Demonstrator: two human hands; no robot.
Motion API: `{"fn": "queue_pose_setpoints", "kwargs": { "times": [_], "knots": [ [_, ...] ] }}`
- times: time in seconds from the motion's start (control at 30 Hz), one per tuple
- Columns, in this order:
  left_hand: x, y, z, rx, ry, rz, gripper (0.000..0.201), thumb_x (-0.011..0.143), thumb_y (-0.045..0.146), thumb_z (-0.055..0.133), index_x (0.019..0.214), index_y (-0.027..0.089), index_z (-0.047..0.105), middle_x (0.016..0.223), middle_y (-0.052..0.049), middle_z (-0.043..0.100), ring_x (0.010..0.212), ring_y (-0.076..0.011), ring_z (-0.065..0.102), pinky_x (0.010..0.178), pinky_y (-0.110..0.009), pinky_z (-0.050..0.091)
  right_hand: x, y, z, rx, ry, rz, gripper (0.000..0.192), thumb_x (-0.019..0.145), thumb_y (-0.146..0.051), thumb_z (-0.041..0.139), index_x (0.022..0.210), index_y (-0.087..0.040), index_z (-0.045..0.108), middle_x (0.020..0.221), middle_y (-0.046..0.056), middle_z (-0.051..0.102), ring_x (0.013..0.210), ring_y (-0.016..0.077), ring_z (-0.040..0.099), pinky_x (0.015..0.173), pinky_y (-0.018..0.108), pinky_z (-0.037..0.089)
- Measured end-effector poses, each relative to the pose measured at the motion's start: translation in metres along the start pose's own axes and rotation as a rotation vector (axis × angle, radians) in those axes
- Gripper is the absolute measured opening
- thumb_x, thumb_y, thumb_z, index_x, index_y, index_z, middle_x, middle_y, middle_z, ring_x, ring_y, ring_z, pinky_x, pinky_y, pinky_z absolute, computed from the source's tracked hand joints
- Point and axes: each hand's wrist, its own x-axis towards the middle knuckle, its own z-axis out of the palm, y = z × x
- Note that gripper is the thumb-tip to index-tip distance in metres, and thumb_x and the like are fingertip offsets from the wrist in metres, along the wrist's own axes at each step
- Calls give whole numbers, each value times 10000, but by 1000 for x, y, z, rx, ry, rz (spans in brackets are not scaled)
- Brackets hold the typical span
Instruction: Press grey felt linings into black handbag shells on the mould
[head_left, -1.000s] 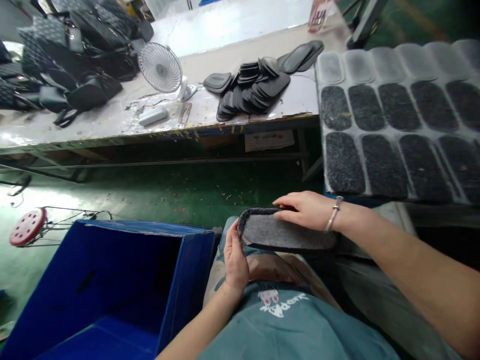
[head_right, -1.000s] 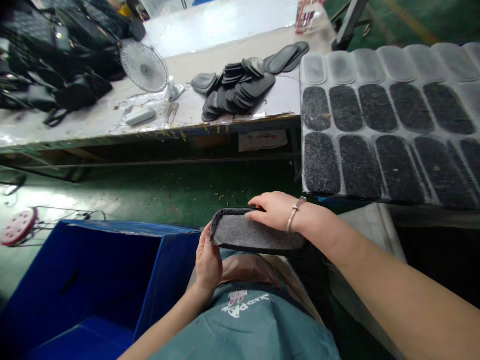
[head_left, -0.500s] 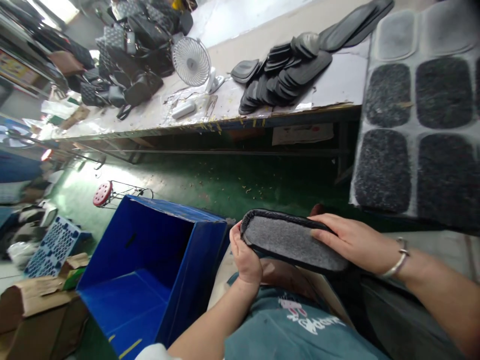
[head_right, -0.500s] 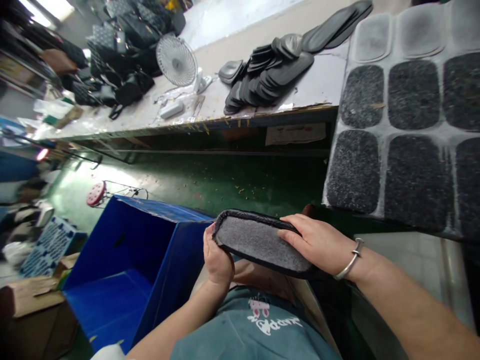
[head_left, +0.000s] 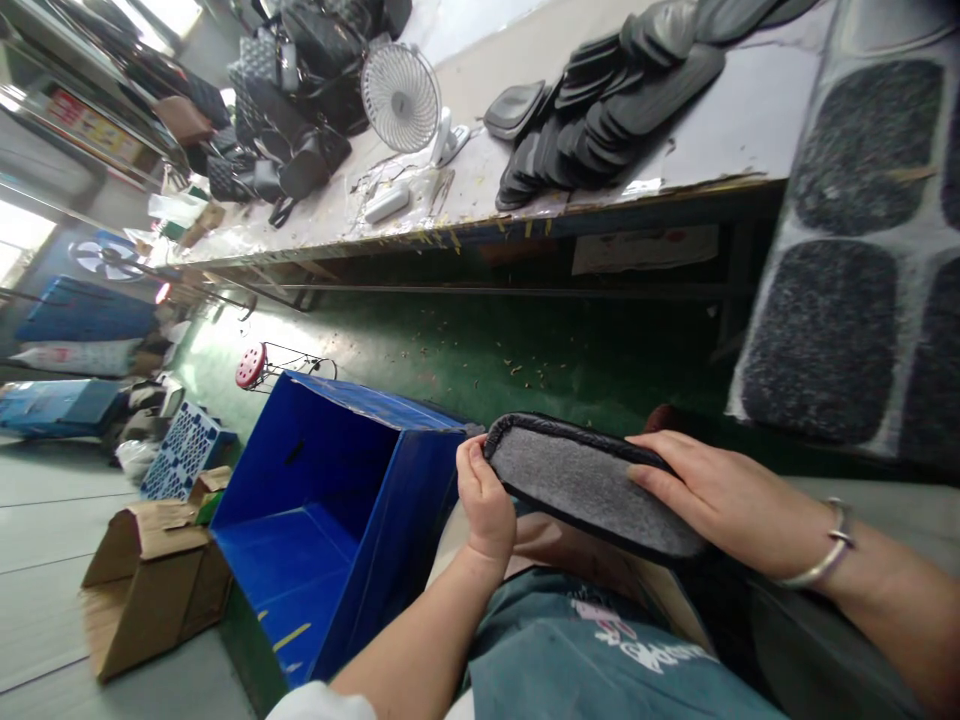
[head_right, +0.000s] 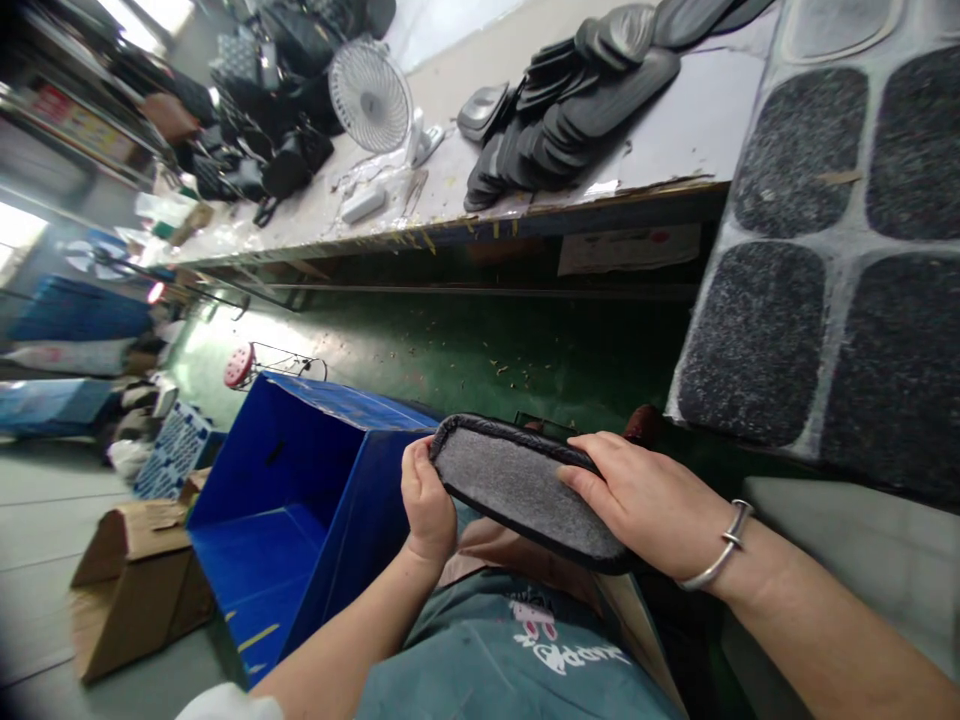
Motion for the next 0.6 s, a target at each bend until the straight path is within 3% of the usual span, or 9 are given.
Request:
{"fn": "queue_pose_setpoints", "kwargs": {
  "times": [0.27, 0.43, 0.5, 0.6],
  "knots": [
    [8, 7, -5, 36, -72, 36, 129, 898, 308, 449, 884, 219, 542, 877, -45, 572, 866, -199, 538, 847, -328, 407, 0, 3, 2, -3, 30, -14, 515, 904, -508, 317, 1161, -164, 602, 1158, 121, 653, 1040, 284, 630, 910, 443, 503],
    [11, 6, -14, -49, -165, 1, 199, 897, 381, 477, 913, 217, 590, 916, -46, 598, 923, -191, 545, 912, -324, 401, 0, 2, 1, 2, 3, 19, 524, 904, -524, 312, 1180, -177, 591, 1180, 108, 641, 1042, 280, 629, 922, 448, 498],
    [7, 0, -20, -109, -219, -36, 291, 920, 429, 424, 993, 217, 609, 994, -53, 629, 978, -184, 566, 917, -321, 424, -1, 1, 2, 5, 9, 28, 523, 903, -528, 314, 1188, -186, 588, 1193, 104, 639, 1049, 279, 627, 921, 443, 501],
    [-4, -11, -31, -411, -374, -225, 380, 915, 442, 443, 1243, 276, 543, 1289, -48, 575, 1181, -196, 527, 956, -337, 442, -2, 0, 4, 8, 25, 37, 519, 901, -534, 317, 1193, -200, 586, 1207, 97, 636, 1068, 277, 620, 920, 433, 504]
  ]
}}
